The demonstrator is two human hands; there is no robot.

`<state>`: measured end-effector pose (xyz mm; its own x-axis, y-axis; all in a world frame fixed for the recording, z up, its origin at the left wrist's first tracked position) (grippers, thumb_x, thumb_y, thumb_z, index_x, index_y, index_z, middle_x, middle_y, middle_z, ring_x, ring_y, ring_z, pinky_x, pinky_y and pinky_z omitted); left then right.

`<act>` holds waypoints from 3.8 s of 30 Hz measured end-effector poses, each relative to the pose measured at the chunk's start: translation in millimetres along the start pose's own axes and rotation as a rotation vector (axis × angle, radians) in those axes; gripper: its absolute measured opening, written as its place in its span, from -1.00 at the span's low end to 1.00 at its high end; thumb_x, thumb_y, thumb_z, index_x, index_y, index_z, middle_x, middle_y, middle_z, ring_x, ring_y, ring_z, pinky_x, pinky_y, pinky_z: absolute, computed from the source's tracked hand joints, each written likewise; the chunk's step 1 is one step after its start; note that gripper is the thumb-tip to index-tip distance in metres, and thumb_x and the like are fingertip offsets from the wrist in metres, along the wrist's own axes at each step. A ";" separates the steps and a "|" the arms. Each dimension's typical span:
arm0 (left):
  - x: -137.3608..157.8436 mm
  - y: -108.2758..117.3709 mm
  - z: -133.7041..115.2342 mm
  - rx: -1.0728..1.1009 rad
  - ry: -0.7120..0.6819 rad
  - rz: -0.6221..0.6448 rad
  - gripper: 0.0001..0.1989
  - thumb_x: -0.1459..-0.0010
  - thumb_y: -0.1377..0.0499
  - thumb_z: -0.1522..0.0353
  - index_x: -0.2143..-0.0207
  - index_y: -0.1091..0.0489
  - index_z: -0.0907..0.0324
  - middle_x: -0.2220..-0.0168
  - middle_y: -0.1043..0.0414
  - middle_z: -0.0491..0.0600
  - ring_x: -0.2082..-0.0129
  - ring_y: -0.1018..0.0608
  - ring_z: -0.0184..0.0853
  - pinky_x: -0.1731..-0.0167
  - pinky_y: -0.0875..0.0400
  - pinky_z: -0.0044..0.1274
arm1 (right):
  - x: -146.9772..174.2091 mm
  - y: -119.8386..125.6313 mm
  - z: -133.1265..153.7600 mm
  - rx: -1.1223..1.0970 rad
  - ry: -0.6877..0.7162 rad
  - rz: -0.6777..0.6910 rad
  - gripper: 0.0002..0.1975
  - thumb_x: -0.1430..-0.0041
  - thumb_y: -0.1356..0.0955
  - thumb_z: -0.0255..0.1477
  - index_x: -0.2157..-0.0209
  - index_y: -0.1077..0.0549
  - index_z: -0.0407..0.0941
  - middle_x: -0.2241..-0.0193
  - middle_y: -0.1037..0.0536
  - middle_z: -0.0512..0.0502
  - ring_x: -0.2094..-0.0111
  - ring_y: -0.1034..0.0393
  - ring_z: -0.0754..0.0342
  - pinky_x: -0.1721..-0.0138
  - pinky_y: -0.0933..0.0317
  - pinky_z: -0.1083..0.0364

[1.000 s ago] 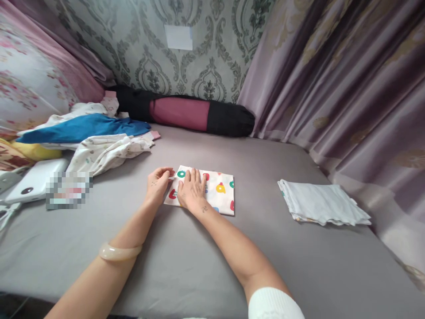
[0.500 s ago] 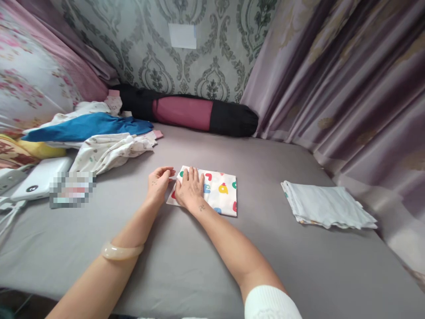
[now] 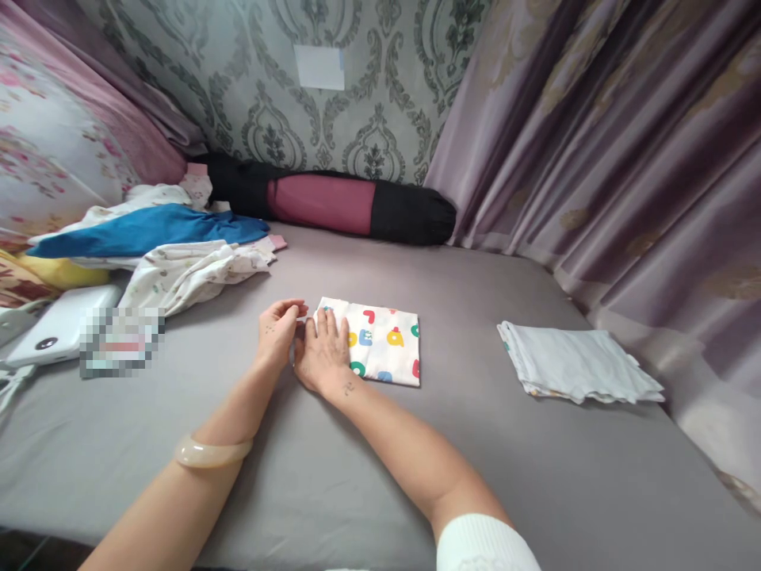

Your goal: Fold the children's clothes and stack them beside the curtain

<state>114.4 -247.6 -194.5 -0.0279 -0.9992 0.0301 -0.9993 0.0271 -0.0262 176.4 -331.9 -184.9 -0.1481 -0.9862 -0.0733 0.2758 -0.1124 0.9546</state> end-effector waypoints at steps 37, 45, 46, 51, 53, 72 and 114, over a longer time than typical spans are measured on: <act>35.8 -16.0 5.8 -1.091 -0.763 0.509 -0.69 -0.32 0.08 0.39 -0.06 -0.29 0.15 -0.20 -0.32 0.14 -0.24 -0.31 -0.13 -0.18 -0.14 -0.17 | 23.3 18.0 -81.7 0.028 -0.137 -0.064 -0.42 -0.39 -0.07 -0.29 -0.32 -0.11 -0.28 -0.37 -0.02 -0.32 -0.39 0.20 -0.14 -0.34 0.36 -0.23; 37.0 -18.4 10.2 -1.121 -0.727 0.540 -0.68 -0.33 0.07 0.35 -0.08 -0.28 0.14 -0.22 -0.28 0.16 -0.27 -0.27 -0.11 -0.20 -0.13 -0.11 | 23.2 11.8 -83.3 0.040 -0.131 -0.098 -0.44 -0.39 -0.07 -0.29 -0.32 -0.12 -0.25 -0.37 -0.03 -0.29 -0.39 0.19 -0.10 -0.34 0.37 -0.20; 36.8 -18.3 10.6 -1.120 -0.727 0.540 -0.68 -0.33 0.07 0.35 -0.08 -0.28 0.14 -0.22 -0.28 0.16 -0.27 -0.27 -0.11 -0.20 -0.13 -0.12 | 23.3 12.2 -83.3 0.038 -0.133 -0.097 -0.44 -0.39 -0.08 -0.30 -0.32 -0.12 -0.24 -0.37 -0.03 -0.29 -0.39 0.19 -0.10 -0.34 0.37 -0.20; 35.8 -17.8 11.2 -1.107 -0.729 0.548 -0.66 -0.33 0.08 0.35 -0.09 -0.28 0.14 -0.23 -0.27 0.16 -0.26 -0.27 -0.15 -0.20 -0.13 -0.14 | 24.4 17.5 -83.7 0.022 -0.146 -0.086 -0.44 -0.39 -0.07 -0.31 -0.31 -0.13 -0.27 -0.36 -0.05 -0.30 -0.38 0.16 -0.10 -0.34 0.35 -0.17; 36.4 -18.3 10.0 -1.115 -0.714 0.557 -0.64 -0.34 0.09 0.33 -0.12 -0.28 0.14 -0.24 -0.26 0.16 -0.27 -0.25 -0.16 -0.21 -0.12 -0.15 | 25.2 20.1 -84.6 0.029 -0.174 -0.107 -0.46 -0.40 -0.07 -0.32 -0.30 -0.15 -0.27 -0.35 -0.07 -0.31 -0.37 0.13 -0.10 -0.34 0.33 -0.16; 42.4 -26.6 0.4 -1.321 -0.640 0.571 -0.50 -0.35 0.12 0.16 -0.24 -0.18 0.15 -0.34 -0.10 0.16 -0.33 -0.13 -0.03 -0.21 -0.02 -0.04 | 25.7 21.3 -96.6 0.035 -0.264 -0.123 -0.45 -0.40 -0.07 -0.30 -0.31 -0.15 -0.24 -0.35 -0.09 -0.31 -0.37 0.13 -0.13 -0.32 0.33 -0.21; 29.3 -44.5 12.9 -1.286 -0.740 0.534 -0.48 -0.36 0.17 0.18 -0.25 -0.21 0.20 -0.32 -0.14 0.16 -0.35 -0.14 -0.10 -0.31 0.04 -0.21 | 36.2 17.6 -99.3 0.049 -0.335 -0.186 -0.44 -0.39 -0.09 -0.28 -0.30 -0.15 -0.29 -0.35 -0.06 -0.34 -0.37 0.16 -0.19 -0.31 0.31 -0.23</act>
<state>158.3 -278.5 -205.4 -0.7365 -0.6491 -0.1904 -0.2418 -0.0103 0.9703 270.1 -381.6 -199.4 -0.4953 -0.8546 -0.1563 0.1702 -0.2718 0.9472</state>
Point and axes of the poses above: each hand's wrist, its own x-axis away from the middle knuckle, its own y-axis out of the back of the hand, z = x × y, the point moved 1 cm from there along -x, towards the middle knuckle
